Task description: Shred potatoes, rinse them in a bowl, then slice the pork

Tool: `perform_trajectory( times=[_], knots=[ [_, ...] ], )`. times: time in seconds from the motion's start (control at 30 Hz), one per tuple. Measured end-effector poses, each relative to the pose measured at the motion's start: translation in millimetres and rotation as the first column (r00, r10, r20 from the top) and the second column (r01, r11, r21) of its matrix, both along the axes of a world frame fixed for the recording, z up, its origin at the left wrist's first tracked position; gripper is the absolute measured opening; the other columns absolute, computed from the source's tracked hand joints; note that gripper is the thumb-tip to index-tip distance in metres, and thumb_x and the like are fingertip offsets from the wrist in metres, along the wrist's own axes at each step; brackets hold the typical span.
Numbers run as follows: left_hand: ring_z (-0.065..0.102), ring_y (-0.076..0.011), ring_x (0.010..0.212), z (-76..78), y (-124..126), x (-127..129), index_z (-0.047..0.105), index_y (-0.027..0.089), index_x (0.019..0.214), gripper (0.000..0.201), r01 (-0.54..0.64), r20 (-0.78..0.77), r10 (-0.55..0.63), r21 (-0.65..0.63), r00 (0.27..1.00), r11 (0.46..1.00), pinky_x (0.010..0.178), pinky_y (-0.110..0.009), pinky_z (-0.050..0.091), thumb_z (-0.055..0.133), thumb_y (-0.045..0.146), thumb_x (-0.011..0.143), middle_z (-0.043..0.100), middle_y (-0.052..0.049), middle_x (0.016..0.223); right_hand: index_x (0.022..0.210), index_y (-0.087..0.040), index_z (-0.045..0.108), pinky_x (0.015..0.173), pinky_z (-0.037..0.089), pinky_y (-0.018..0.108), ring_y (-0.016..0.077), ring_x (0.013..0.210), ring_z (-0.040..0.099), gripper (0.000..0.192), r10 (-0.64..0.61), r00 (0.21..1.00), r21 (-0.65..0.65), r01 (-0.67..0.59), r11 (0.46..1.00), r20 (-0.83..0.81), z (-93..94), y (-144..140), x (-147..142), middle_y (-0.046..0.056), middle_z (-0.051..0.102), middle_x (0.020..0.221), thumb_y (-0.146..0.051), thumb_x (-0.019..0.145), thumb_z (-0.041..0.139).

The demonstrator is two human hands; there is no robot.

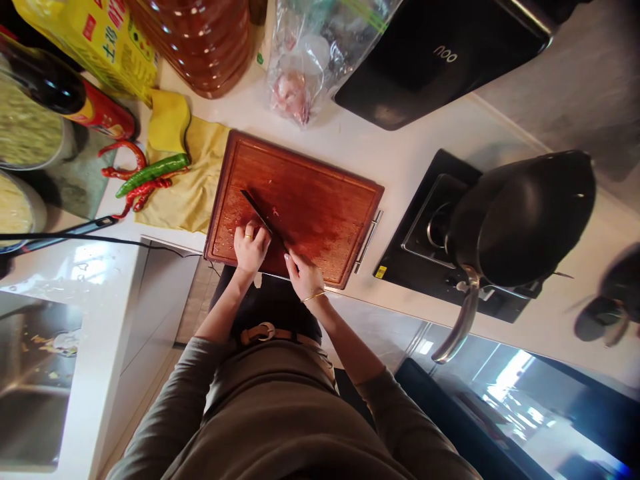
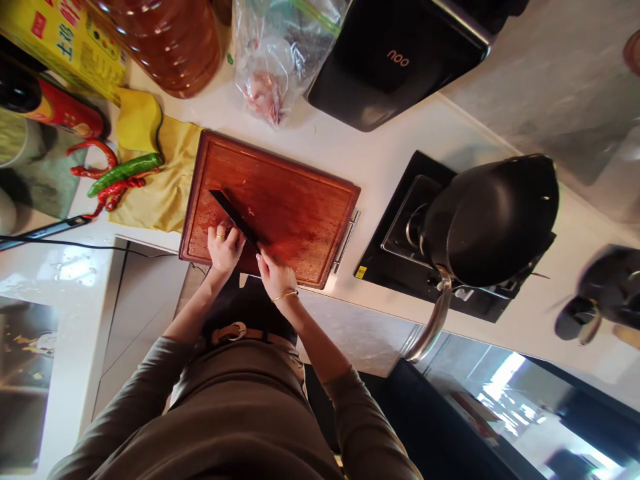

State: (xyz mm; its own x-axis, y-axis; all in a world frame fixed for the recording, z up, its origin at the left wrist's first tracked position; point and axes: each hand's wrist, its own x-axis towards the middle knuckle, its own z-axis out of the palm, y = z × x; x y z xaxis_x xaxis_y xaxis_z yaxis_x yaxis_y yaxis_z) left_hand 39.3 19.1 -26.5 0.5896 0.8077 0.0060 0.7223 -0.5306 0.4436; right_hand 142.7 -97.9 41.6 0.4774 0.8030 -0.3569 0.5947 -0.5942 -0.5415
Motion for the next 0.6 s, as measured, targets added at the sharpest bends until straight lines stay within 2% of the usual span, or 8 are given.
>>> perform_trajectory(
  times=[0.13,0.23,0.4,0.6],
  knots=[
    [0.052,-0.0251,0.095,-2.1,-0.4,0.9,0.065,0.022,0.104,0.028,-0.003,-0.003,0.003,0.004,1.0,1.0,0.081,-0.042,0.041,0.043,0.031,0.088,0.058,-0.012,0.115,0.121,-0.022,0.06,0.079,0.051,0.027,0.0187,0.086,0.066,0.038,-0.042,0.995,0.074,0.049,0.996,-0.086,-1.0,-6.5,8.2,0.008,0.07,0.098,-0.034,0.094,0.036],
    [0.052,-0.0254,0.095,-2.2,-0.2,1.4,0.065,0.023,0.107,0.029,0.001,-0.001,-0.001,0.001,1.0,1.0,0.082,-0.042,0.041,0.044,0.031,0.088,0.058,-0.012,0.115,0.116,-0.019,0.063,0.079,0.051,0.028,0.019,0.086,0.067,0.039,-0.072,0.994,0.098,0.08,0.992,-0.082,0.0,-16.1,11.0,0.01,0.07,0.098,-0.035,0.094,0.035],
    [0.052,-0.0239,0.091,-2.2,-0.3,1.1,0.066,0.022,0.101,0.026,-0.006,-0.019,0.007,0.047,1.0,0.999,0.079,-0.04,0.042,0.046,0.029,0.087,0.059,-0.012,0.113,0.111,-0.018,0.066,0.073,0.05,0.027,0.0189,0.079,0.066,0.039,-0.028,0.999,0.068,0.031,0.997,-0.039,3.3,-20.6,8.9,0.011,0.07,0.089,-0.036,0.093,0.037],
    [0.051,-0.0232,0.088,-2.1,-0.6,1.2,0.067,0.021,0.096,0.024,-0.006,-0.028,0.008,0.076,1.0,0.997,0.076,-0.039,0.042,0.046,0.028,0.086,0.059,-0.011,0.112,0.115,-0.02,0.064,0.07,0.049,0.024,0.0169,0.075,0.065,0.039,0.005,1.0,0.017,-0.005,1.0,-0.016,9.9,-25.3,5.0,0.009,0.069,0.085,-0.035,0.094,0.036]
  ],
)
